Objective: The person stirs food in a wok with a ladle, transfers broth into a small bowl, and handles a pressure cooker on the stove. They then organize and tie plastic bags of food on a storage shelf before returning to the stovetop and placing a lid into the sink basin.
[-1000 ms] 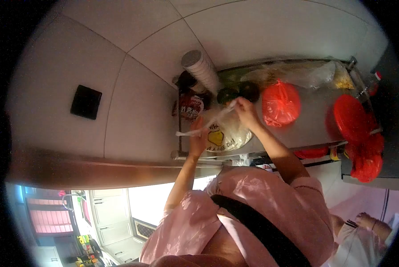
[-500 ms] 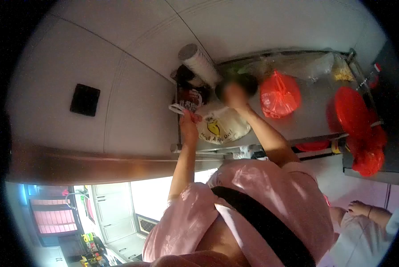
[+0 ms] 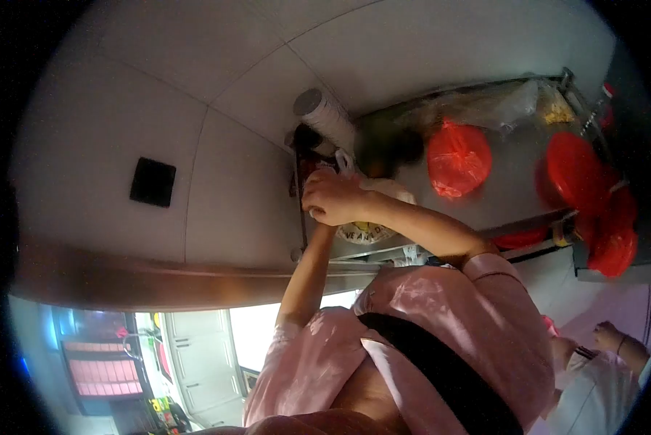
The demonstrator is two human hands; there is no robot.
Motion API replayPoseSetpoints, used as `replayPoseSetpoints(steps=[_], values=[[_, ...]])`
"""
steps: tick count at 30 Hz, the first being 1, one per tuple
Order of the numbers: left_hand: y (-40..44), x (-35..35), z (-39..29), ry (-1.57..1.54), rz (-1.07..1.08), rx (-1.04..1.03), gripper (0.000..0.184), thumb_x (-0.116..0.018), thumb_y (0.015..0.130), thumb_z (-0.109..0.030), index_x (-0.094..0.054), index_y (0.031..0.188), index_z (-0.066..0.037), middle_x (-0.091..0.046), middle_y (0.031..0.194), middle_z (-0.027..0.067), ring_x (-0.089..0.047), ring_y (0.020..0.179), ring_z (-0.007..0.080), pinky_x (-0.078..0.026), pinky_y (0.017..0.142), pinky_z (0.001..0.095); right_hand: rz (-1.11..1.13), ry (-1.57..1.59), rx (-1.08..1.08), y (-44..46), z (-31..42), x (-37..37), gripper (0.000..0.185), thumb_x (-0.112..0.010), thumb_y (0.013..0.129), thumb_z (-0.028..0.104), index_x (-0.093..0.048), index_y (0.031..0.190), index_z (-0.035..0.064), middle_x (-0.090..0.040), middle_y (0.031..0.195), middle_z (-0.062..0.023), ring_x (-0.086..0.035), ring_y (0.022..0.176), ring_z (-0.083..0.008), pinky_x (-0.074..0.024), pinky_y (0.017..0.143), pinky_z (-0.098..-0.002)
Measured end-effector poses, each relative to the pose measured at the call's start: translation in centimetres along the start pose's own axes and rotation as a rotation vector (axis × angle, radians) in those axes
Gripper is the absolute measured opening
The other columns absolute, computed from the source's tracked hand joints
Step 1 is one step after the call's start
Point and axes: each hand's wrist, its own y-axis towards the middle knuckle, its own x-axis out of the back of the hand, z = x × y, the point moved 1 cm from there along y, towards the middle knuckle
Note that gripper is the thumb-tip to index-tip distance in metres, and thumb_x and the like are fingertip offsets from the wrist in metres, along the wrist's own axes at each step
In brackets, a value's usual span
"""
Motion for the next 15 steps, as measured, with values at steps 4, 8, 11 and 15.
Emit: replayPoseSetpoints(steps=[4, 8, 11, 15], values=[[-1.4, 0.3, 1.8, -0.106, 0.0, -0.025, 0.028, -0.052, 0.089, -0.022, -0.053, 0.11, -0.003, -0.059, 0.094, 0.0088, -0.058, 0.088, 0.0229, -0.046, 0.078, 0.0375, 0.073, -0.055, -0.224, -1.3, -1.8, 4.0, 0.043, -0.067, 0.071, 0.043, -0.067, 0.093, 0.0059, -0.063, 0.099, -0.0117, -0.052, 0.104, -0.0291, -0.0386, 0.094, -0.0386], [0.9, 1.5, -1.3, -0.271, 0.174, 0.297, 0.03, -0.048, 0.093, -0.029, -0.053, 0.106, -0.002, -0.06, 0.087, 0.0072, -0.058, 0.076, 0.0168, -0.046, 0.068, 0.0309, 0.187, 0.053, -0.459, -3.4, -3.6, 4.8, 0.037, -0.066, 0.076, 0.037, -0.065, 0.089, 0.0033, -0.065, 0.083, -0.0171, -0.062, 0.076, -0.0355, -0.049, 0.069, -0.042], [0.4, 1.3, -1.6, -0.26, 0.126, 0.344, 0.036, -0.045, 0.095, -0.035, -0.054, 0.103, -0.001, -0.061, 0.088, 0.0054, -0.056, 0.073, 0.0114, -0.045, 0.068, 0.0248, 0.219, 0.044, -0.556, -4.3, -3.5, 4.8, 0.029, -0.062, 0.079, 0.032, -0.065, 0.082, 0.0035, -0.064, 0.081, -0.0168, -0.062, 0.078, -0.0348, -0.0484, 0.07, -0.0423], [0.0, 1.6, -3.6, -0.153, 0.047, 0.423, 0.038, -0.041, 0.097, -0.036, -0.056, 0.108, -0.002, -0.061, 0.093, 0.0049, -0.056, 0.082, 0.0119, -0.044, 0.077, 0.0258, 0.03, 0.074, -0.662, -4.6, -2.9, 5.0, 0.024, -0.061, 0.081, 0.025, -0.064, 0.075, 0.0025, -0.063, 0.074, -0.0174, -0.062, 0.074, -0.0338, -0.0465, 0.065, -0.0424]])
